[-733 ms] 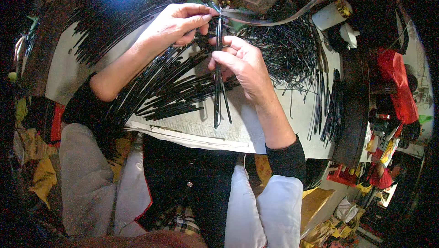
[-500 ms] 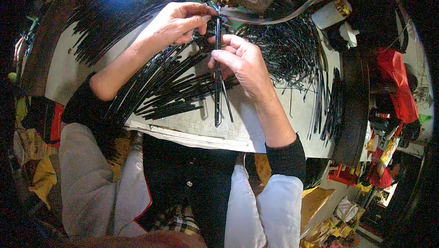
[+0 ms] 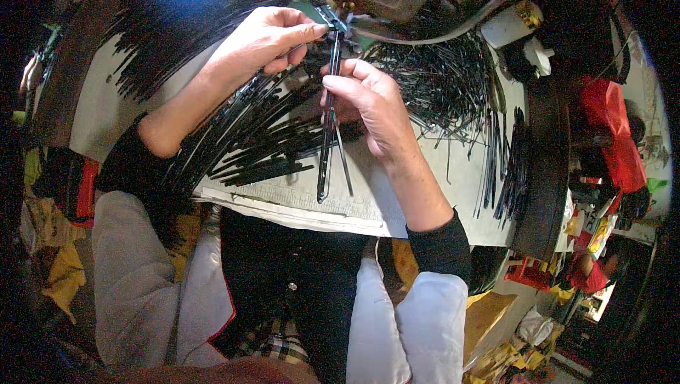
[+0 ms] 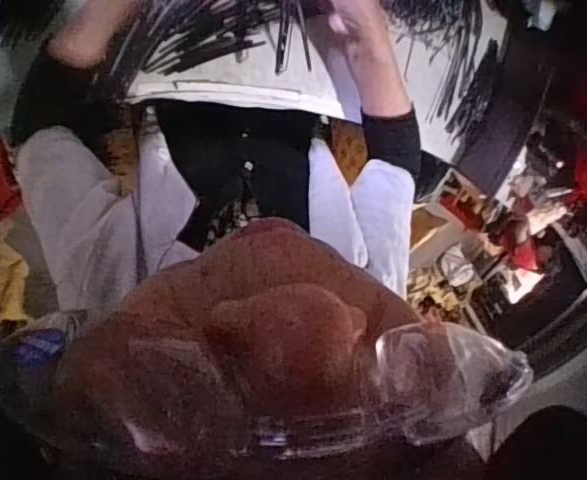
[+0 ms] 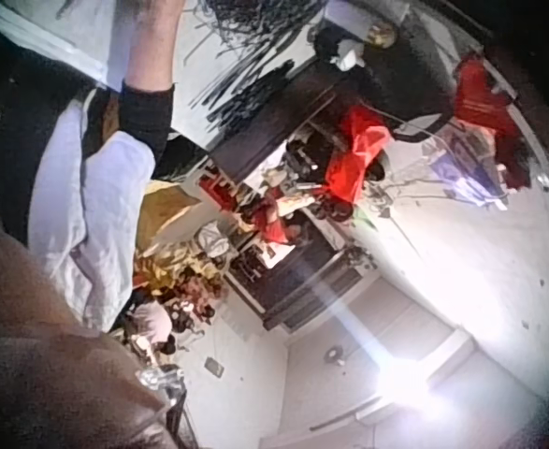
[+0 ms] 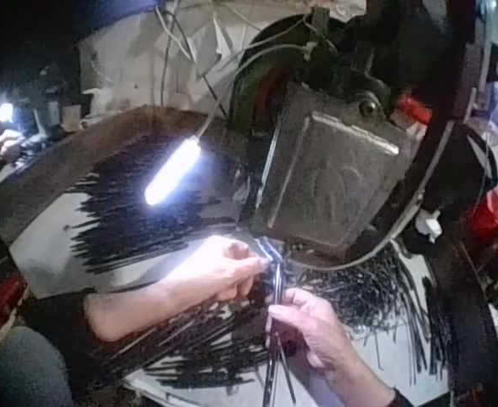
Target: The recorder is using a manual press at a workstation to assemble or trim black plastic components, likely umbrella stays.
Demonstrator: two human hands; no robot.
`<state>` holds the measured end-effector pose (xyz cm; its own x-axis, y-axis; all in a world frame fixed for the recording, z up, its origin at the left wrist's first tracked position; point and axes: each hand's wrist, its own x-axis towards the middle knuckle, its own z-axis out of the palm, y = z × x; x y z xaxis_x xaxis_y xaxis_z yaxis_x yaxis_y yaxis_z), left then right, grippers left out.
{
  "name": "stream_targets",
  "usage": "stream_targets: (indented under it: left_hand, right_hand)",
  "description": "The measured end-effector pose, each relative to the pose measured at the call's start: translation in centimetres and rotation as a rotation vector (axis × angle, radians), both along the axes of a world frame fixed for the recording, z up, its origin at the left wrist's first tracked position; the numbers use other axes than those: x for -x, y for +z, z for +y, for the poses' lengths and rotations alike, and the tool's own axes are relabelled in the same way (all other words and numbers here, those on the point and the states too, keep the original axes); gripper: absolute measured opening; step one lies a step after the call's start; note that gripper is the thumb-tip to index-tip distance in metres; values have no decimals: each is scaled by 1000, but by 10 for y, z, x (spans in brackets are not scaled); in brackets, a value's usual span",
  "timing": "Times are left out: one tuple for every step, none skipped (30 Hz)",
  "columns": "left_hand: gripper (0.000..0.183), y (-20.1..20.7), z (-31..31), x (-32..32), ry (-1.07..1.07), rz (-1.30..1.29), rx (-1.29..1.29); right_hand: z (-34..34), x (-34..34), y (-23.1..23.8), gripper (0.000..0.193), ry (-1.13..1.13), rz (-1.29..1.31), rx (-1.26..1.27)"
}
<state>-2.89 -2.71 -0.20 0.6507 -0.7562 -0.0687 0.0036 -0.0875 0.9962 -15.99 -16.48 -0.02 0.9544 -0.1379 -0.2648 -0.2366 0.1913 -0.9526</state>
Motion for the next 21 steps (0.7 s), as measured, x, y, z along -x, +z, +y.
stream_targets:
  left_hand:
    - [24,1,0,0,8,-15,16]
    - [22,1,0,1,16,-30,31]
    - [22,1,1,0,14,-29,31]
    - [23,0,2,-1,-23,-41,67]
    - [23,1,2,-1,-60,-53,103]
    - [23,2,2,-1,-61,-52,102]
    - [24,5,2,-1,-87,-17,84]
    - [24,7,2,-1,-113,18,66]
    - [24,7,2,0,-115,18,66]
    - [27,6,2,1,-134,7,37]
    - [30,6,1,2,-153,-5,8]
    - [30,6,1,2,-154,-4,9]
    - [31,5,1,3,-183,15,11]
    - [32,4,0,3,-213,34,14]
    - [32,3,1,3,-212,34,14]
    - [32,2,1,3,-207,25,9]
    - [33,2,1,3,-203,16,4]
    - [33,2,0,3,-204,16,4]
    - [33,2,0,3,-208,16,14]
    - [33,2,-1,3,-213,16,25]
    - [33,2,-1,3,-213,16,24]
  right_hand:
    - [0,0,0,22,-11,-23,-14]
    - [0,0,-1,20,-16,-5,-11]
    - [-1,0,0,20,-18,-4,-11]
    - [0,0,2,21,-30,-12,-2]
    - [-1,0,3,21,-43,-20,7]
    - [-1,-1,2,21,-44,-19,6]
    - [-3,-2,2,21,-59,-30,18]
    - [-4,-2,1,20,-75,-42,30]
    - [-3,-2,1,20,-76,-42,30]
    - [-2,-3,2,20,-69,-54,13]
    - [-1,-3,2,19,-61,-66,-4]
    - [0,-4,1,19,-74,-73,-18]
    - [-1,-5,-1,19,-75,-72,-18]
    - [-2,-6,-2,19,-61,-82,-9]
    - [-2,-6,-3,20,-45,-92,0]
    - [-2,-6,-2,20,-44,-92,0]
    - [-1,-7,-1,20,-42,-79,0]
    - [-1,-7,0,20,-43,-66,0]
    - [-2,-7,0,20,-44,-66,0]
    - [-3,-8,0,21,-30,-79,2]
    - [-5,-10,-1,23,-15,-91,3]
